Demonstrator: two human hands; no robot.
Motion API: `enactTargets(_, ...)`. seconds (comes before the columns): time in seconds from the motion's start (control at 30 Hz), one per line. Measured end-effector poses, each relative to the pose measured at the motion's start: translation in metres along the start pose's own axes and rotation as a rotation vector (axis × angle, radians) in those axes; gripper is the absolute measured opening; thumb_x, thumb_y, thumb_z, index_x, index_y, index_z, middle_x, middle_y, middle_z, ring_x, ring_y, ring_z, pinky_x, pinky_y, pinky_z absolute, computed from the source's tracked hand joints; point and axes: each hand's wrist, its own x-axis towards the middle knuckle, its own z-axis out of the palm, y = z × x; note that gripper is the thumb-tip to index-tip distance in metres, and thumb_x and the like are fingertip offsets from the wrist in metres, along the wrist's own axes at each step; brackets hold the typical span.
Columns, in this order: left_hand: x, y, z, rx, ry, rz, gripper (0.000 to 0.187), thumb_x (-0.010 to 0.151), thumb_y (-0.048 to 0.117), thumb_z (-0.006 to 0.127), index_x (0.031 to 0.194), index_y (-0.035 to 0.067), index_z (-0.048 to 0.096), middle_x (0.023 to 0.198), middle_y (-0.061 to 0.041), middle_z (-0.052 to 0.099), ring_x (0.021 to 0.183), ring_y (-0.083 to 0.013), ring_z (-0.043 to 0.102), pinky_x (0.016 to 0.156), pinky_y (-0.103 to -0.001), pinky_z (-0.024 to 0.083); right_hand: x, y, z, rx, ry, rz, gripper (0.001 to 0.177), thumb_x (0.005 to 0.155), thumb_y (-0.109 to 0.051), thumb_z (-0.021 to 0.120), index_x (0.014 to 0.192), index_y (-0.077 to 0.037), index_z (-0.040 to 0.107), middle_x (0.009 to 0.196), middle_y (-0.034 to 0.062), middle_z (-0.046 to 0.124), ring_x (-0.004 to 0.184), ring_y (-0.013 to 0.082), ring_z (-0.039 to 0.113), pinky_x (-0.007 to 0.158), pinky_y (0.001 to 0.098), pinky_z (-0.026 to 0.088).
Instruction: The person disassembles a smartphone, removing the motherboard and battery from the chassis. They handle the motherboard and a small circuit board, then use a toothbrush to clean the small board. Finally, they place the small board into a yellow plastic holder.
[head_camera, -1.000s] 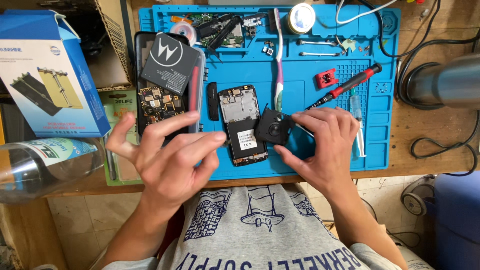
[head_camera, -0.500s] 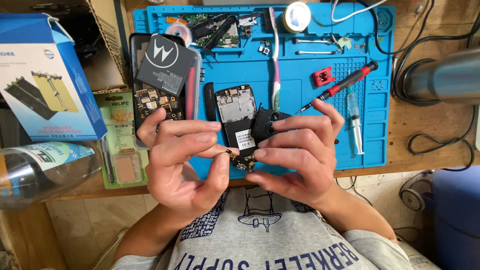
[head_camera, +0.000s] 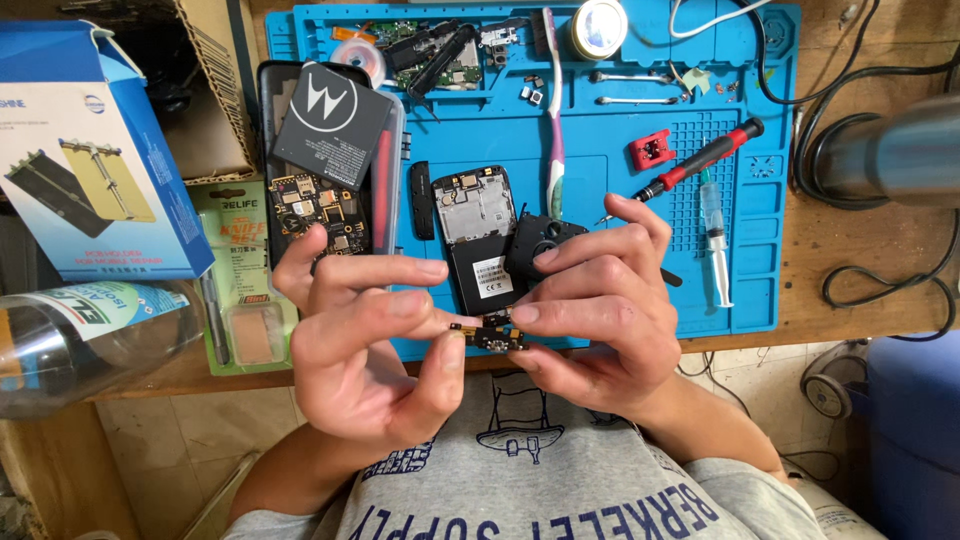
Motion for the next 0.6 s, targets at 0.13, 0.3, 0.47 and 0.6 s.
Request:
enactTargets(0.13, -0.002, 0.0, -0.004, -0.013, -0.009, 0.055, 0.033, 0.104, 0.017, 0.071, 0.132, 0.024, 0.055, 0.078, 0.015, 0.082, 0.114, -0.0149, 0.084, 0.147, -0.051, 0.014, 0.001, -0.002, 0.001, 0.039, -0.005, 0.01, 0.019, 0.11, -0.041, 0.071, 0.113, -0.023, 0.074, 0.096, -0.0031, 0.079, 0.11, 0.0252, 0.078, 0.134, 0.0625, 0.035)
enactTargets(0.3, -0.007, -0.004, -0.006, -0.029, -0.01, 0.135, 0.033, 0.104, 0.016, 0.071, 0.131, 0.028, 0.058, 0.075, 0.018, 0.075, 0.109, -0.0148, 0.088, 0.146, -0.05, 0.014, 0.003, -0.007, 0.003, 0.09, 0.004, 0.017, 0.02, 0.11, -0.041, 0.069, 0.109, -0.021, 0.074, 0.088, -0.0004, 0.076, 0.104, 0.0267, 0.078, 0.131, 0.063, 0.038)
enactTargets(0.47, -0.007, -0.004, -0.008, -0.034, -0.005, 0.215, 0.03, 0.112, 0.019, 0.067, 0.135, 0.029, 0.051, 0.085, 0.018, 0.084, 0.111, -0.0179, 0.087, 0.145, -0.051, 0.013, 0.003, -0.008, 0.004, 0.127, 0.021, 0.008, 0.023, 0.11, -0.042, 0.067, 0.104, -0.021, 0.073, 0.085, -0.0019, 0.075, 0.1, 0.0263, 0.079, 0.13, 0.0636, 0.039)
enactTargets(0.6, -0.009, -0.004, -0.01, -0.011, -0.011, 0.23, 0.025, 0.111, 0.021, 0.066, 0.128, 0.028, 0.049, 0.086, 0.017, 0.085, 0.107, -0.017, 0.087, 0.143, -0.052, 0.013, 0.004, -0.01, 0.003, 0.15, -0.003, 0.014, 0.023, 0.112, -0.043, 0.066, 0.107, -0.022, 0.073, 0.088, -0.0035, 0.077, 0.101, 0.0251, 0.079, 0.132, 0.063, 0.038)
